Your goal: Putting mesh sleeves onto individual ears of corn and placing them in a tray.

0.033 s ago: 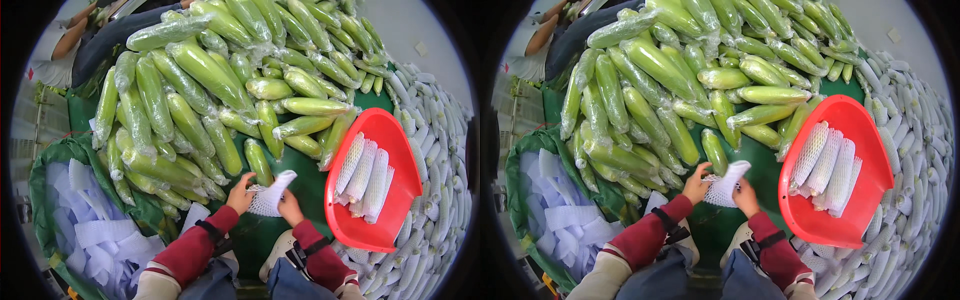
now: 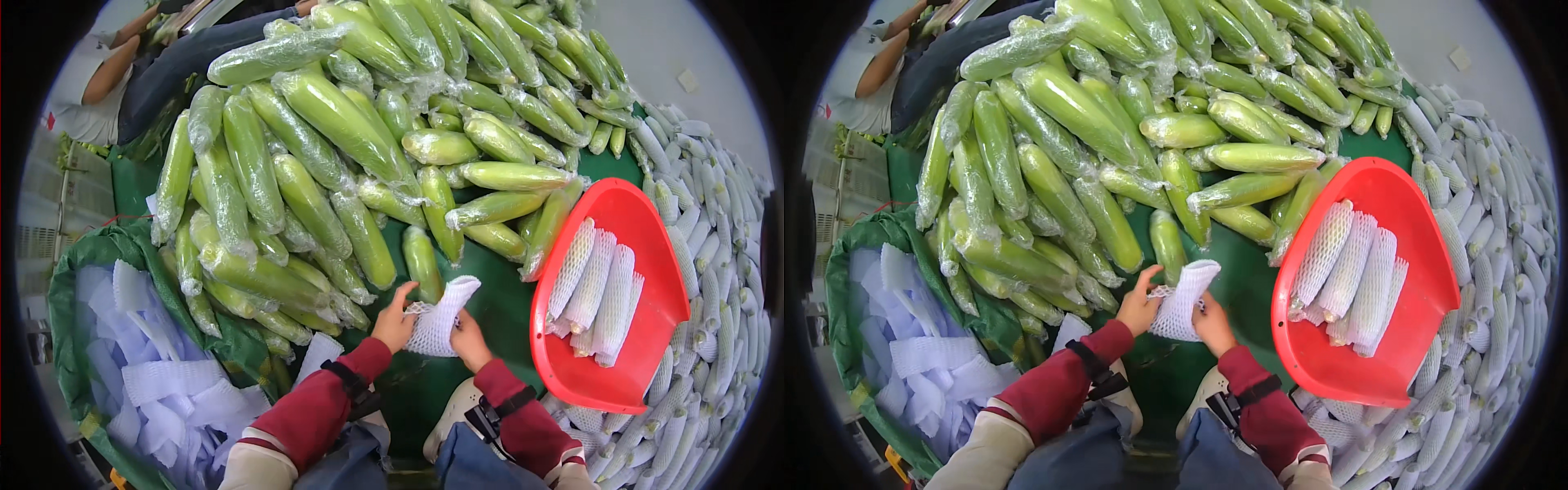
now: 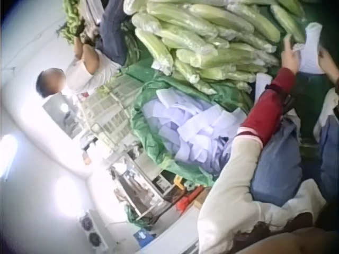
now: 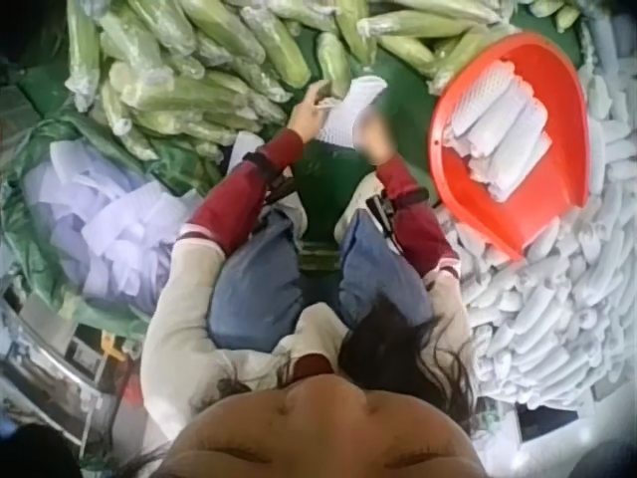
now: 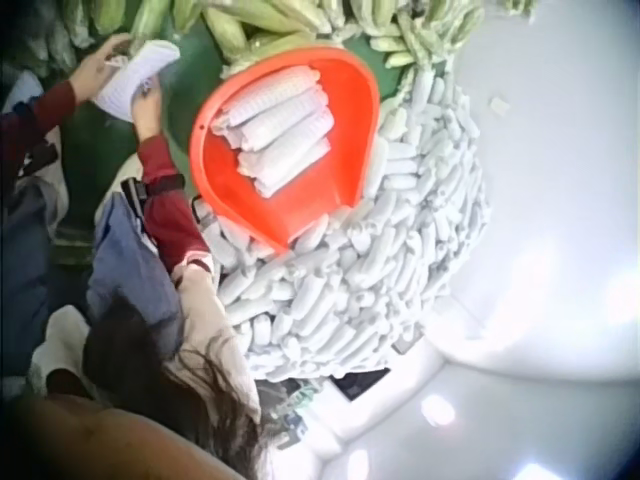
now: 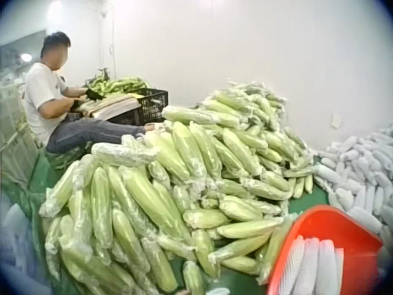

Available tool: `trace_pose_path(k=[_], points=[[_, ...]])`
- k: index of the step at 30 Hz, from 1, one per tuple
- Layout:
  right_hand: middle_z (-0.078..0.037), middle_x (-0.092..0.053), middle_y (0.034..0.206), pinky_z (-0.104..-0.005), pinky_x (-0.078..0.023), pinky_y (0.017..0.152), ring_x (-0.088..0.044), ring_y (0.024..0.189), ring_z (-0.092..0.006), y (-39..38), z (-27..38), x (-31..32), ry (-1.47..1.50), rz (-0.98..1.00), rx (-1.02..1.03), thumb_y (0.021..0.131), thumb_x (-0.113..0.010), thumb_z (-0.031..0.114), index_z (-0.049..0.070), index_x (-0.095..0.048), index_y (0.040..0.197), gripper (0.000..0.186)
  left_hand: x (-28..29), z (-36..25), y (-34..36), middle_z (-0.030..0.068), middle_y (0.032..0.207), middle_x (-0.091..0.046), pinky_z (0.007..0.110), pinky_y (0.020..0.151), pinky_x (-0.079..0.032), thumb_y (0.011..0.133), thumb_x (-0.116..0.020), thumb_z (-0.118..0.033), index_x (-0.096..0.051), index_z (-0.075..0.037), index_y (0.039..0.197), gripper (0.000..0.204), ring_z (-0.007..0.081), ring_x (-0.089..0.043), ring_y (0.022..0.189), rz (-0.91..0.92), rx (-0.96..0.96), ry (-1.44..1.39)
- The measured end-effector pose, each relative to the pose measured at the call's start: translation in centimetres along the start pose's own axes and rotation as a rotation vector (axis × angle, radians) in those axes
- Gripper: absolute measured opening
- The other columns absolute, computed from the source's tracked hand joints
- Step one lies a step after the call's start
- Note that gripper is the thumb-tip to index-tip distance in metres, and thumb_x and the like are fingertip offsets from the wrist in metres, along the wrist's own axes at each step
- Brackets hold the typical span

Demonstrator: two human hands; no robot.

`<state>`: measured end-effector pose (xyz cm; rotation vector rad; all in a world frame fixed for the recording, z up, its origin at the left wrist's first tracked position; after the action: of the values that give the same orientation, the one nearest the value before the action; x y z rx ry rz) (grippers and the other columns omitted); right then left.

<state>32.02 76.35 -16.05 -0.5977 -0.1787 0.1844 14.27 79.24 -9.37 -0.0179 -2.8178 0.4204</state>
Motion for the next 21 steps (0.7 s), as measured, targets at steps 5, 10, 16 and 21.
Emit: trace_pose_path(k=[5, 10, 16, 21], points=[[-0.007, -0.061, 0.102, -0.0298, -0.048, 0.082, -0.058, 0.091, -0.0149, -6.2, 9.3, -0.8, 0.468, 0.041, 0.178, 0.091, -0.043, 0.003, 0.0, -0.056, 0.105, 0.019, 0.9, -6.9, -4.3, 0.0228, 0.106, -0.062, 0.036, 0.085, -0.046, 0.085, -0.045, -0.007, -0.045, -0.008, 0.131, 0.046, 0.0334, -0.062, 0.097, 0.176, 0.015, -0.182], [0.002, -0.052, 0.074, -0.0207, -0.041, 0.062, -0.045, 0.071, -0.0037, -5.8, 9.9, -0.2, 0.246, -0.08, 0.24, 0.09, -0.054, 0.008, 0.001, -0.054, 0.086, 0.009, -1.3, -2.6, -4.5, 0.0051, 0.096, -0.064, 0.025, 0.077, -0.046, 0.095, -0.042, -0.006, -0.059, 0.005, 0.108, 0.024, 0.0087, -0.055, 0.086, 0.144, 0.228, -0.635], [0.002, -0.057, 0.078, -0.0219, -0.043, 0.064, -0.049, 0.073, -0.0048, -3.0, 3.5, 0.4, 0.452, -0.133, 0.193, 0.091, -0.054, 0.012, 0.0, -0.058, 0.088, 0.013, -3.0, 2.1, -3.5, 0.0036, 0.088, -0.066, 0.026, 0.073, -0.047, 0.093, -0.046, -0.008, -0.062, 0.004, 0.102, 0.022, 0.0106, -0.058, 0.08, 0.083, 0.159, -0.329], [0.0, -0.06, 0.083, -0.0219, -0.044, 0.067, -0.053, 0.075, -0.0059, -2.3, -4.2, 0.6, 0.539, -0.22, 0.063, 0.09, -0.053, 0.011, 0.002, -0.059, 0.093, 0.011, -5.7, 5.3, -4.3, 0.0043, 0.098, -0.065, 0.029, 0.079, -0.047, 0.094, -0.045, -0.011, -0.059, -0.001, 0.11, 0.024, 0.0172, -0.061, 0.089, 0.23, 0.31, -0.29]])
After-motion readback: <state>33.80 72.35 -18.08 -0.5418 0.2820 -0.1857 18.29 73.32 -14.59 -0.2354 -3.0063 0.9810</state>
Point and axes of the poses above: each hand's wrist, its own y-axis towards the middle knuckle, its own x-axis out of the back of the hand, z = x × y, the point moved 9 cm from there along y, towards the middle knuckle
